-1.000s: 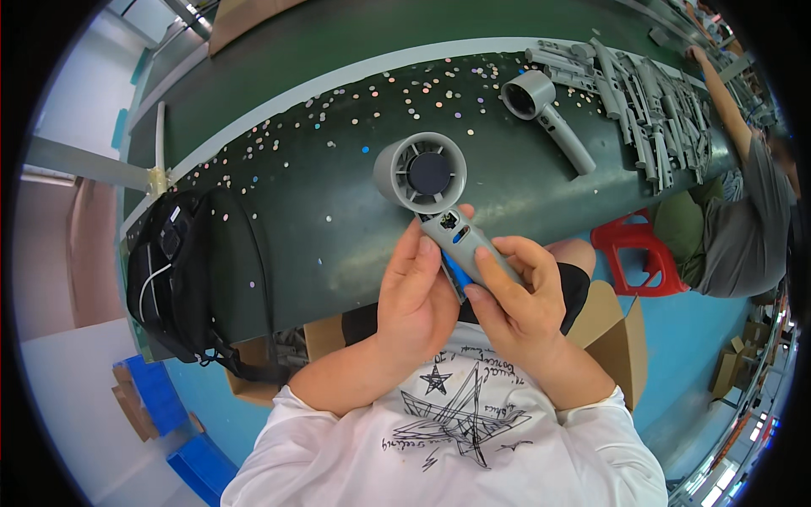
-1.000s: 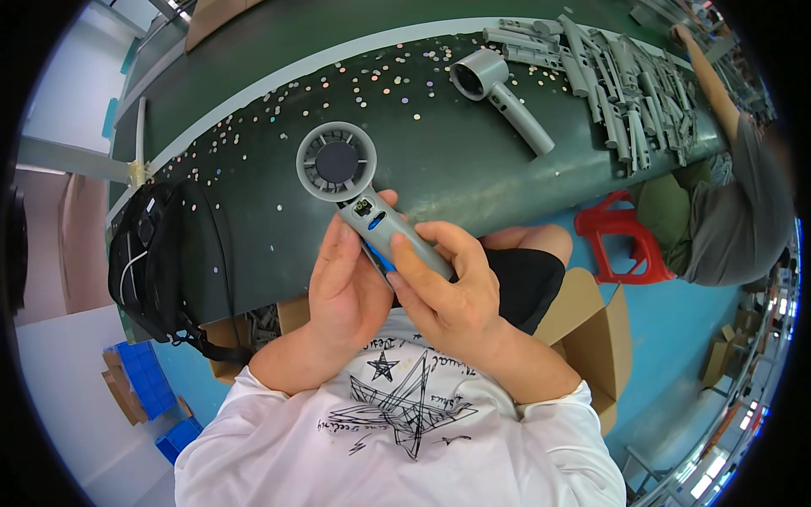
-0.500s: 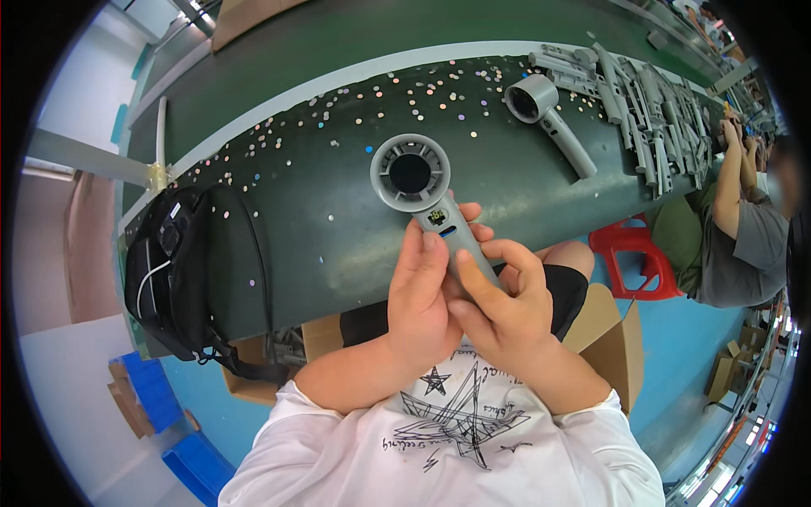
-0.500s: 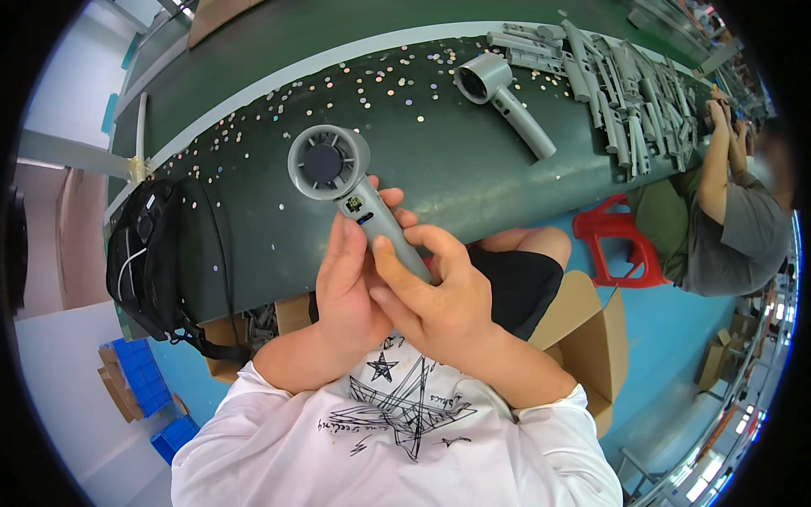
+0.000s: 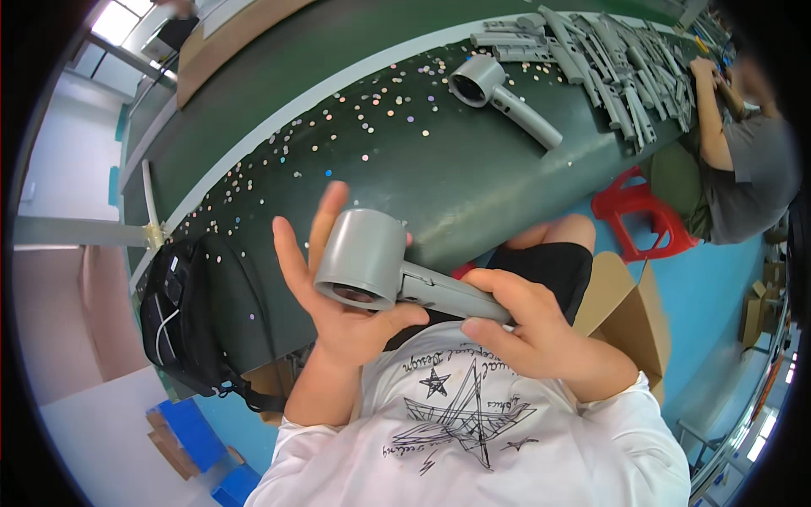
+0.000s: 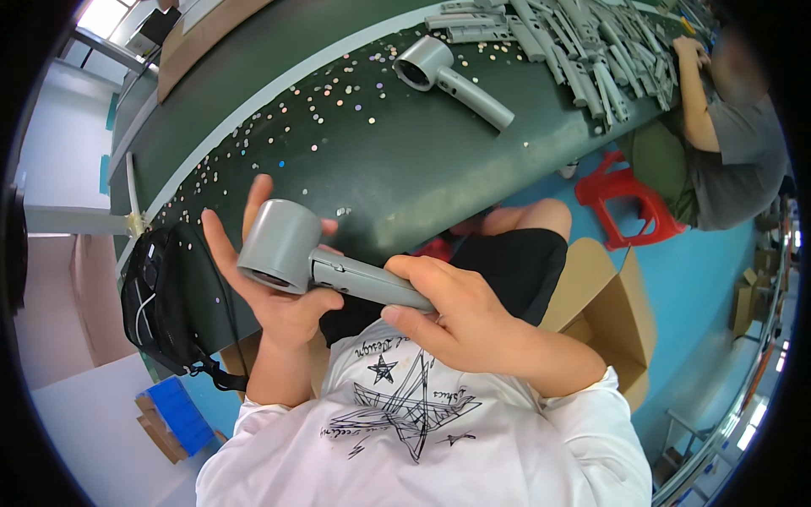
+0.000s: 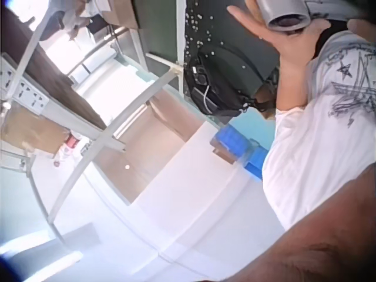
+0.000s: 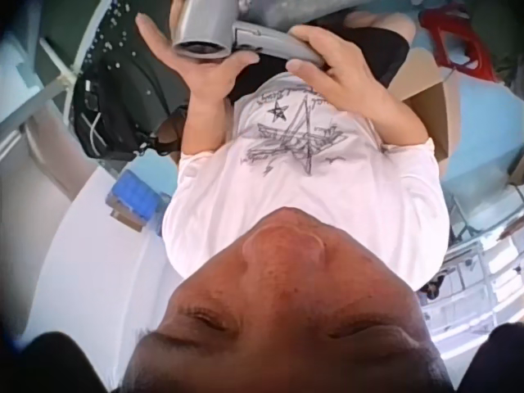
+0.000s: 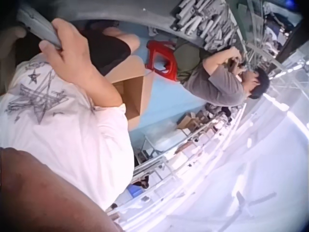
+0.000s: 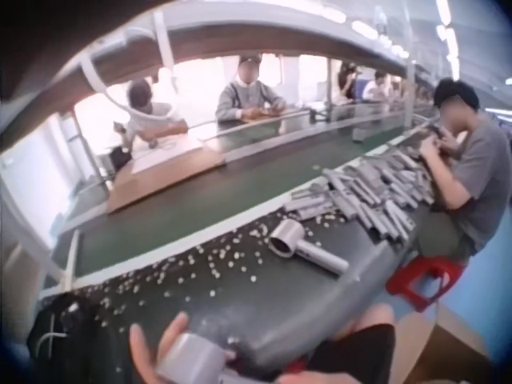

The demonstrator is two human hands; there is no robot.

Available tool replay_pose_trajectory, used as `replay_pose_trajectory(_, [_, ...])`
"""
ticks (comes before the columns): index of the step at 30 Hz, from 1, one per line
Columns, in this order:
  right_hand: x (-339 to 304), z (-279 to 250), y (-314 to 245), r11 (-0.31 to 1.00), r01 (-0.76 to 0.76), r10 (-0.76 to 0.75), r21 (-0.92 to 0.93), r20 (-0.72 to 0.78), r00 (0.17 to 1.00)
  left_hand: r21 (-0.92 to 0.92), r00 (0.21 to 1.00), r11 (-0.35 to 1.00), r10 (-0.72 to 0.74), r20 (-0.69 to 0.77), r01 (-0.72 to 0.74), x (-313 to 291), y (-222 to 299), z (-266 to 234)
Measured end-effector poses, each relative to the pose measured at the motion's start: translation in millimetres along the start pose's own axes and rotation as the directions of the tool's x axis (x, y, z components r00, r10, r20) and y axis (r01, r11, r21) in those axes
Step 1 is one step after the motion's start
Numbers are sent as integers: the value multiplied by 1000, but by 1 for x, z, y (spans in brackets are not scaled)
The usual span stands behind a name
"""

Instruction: Assembling the motor component and plastic housing for a hairdryer.

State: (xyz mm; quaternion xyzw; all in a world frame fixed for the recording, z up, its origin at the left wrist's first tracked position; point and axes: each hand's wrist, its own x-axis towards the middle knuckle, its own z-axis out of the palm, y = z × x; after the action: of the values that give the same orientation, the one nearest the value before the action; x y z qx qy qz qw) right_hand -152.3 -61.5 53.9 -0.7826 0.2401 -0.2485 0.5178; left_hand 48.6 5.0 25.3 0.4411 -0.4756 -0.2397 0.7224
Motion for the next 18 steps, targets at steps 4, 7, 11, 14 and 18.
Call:
replay_pose_trajectory(4, [-4,-4,5,994,110,-110,-4,-7,994,225,971,955,151,187,-192,0,1,-14])
replay_pose_trajectory(7, [-6,-5,6,983,177,-179,-41,-55,982,346,948,903,161,274,-254,-1,6,-13])
replay_pose_trajectory(11, [-10,-8,0,979,178,-185,-97,-67,980,296,955,921,190,226,-253,-11,0,-5])
replay_pose_trajectory(14, [-9,-6,-1,970,161,-181,-179,-97,979,217,966,948,201,161,-233,-20,-16,2])
replay_pose_trajectory(18, [0,3,11,978,23,-52,-208,-136,989,103,997,992,65,44,-69,-19,-25,5])
